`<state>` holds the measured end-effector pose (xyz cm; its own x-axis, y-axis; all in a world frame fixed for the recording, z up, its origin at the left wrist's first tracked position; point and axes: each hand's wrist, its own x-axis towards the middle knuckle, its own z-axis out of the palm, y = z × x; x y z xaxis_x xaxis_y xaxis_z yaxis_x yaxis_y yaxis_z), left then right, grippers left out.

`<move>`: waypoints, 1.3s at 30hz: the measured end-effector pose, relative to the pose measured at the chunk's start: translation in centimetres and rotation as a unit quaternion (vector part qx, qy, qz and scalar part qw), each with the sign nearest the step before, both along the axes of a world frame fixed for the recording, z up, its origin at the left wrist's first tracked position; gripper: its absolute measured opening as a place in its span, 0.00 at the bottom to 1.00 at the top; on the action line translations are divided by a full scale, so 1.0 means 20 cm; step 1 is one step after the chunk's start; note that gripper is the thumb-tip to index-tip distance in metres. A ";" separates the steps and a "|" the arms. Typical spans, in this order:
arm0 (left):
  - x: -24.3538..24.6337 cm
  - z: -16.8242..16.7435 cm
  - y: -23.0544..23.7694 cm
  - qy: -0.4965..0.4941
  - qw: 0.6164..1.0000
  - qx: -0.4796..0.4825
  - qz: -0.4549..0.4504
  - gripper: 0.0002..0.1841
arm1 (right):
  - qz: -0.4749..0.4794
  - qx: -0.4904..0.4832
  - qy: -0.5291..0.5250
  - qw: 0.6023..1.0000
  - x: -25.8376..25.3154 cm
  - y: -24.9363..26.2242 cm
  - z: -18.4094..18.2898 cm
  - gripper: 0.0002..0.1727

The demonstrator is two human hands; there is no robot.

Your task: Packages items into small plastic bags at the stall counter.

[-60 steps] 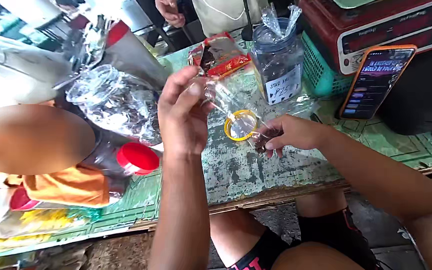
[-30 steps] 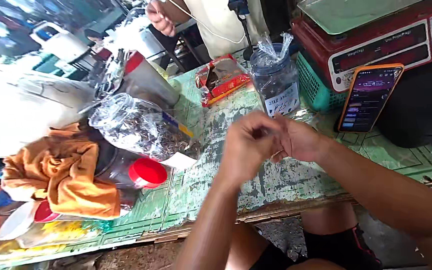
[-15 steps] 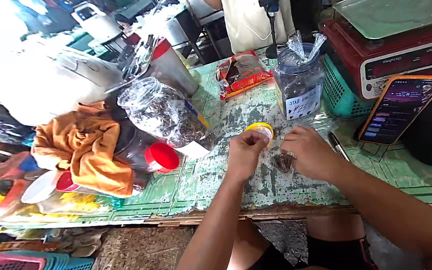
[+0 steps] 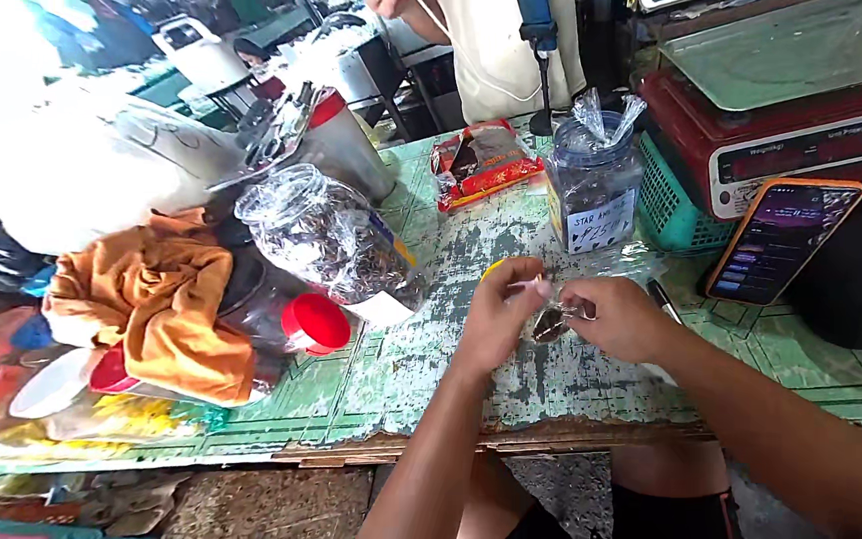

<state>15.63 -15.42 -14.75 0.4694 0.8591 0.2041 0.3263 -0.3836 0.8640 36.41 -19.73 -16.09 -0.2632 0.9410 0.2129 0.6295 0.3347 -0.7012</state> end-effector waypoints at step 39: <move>0.08 0.21 -0.04 0.020 0.993 0.113 0.028 0.09 | 0.059 -0.129 0.108 0.984 0.02 0.06 -0.07 0.15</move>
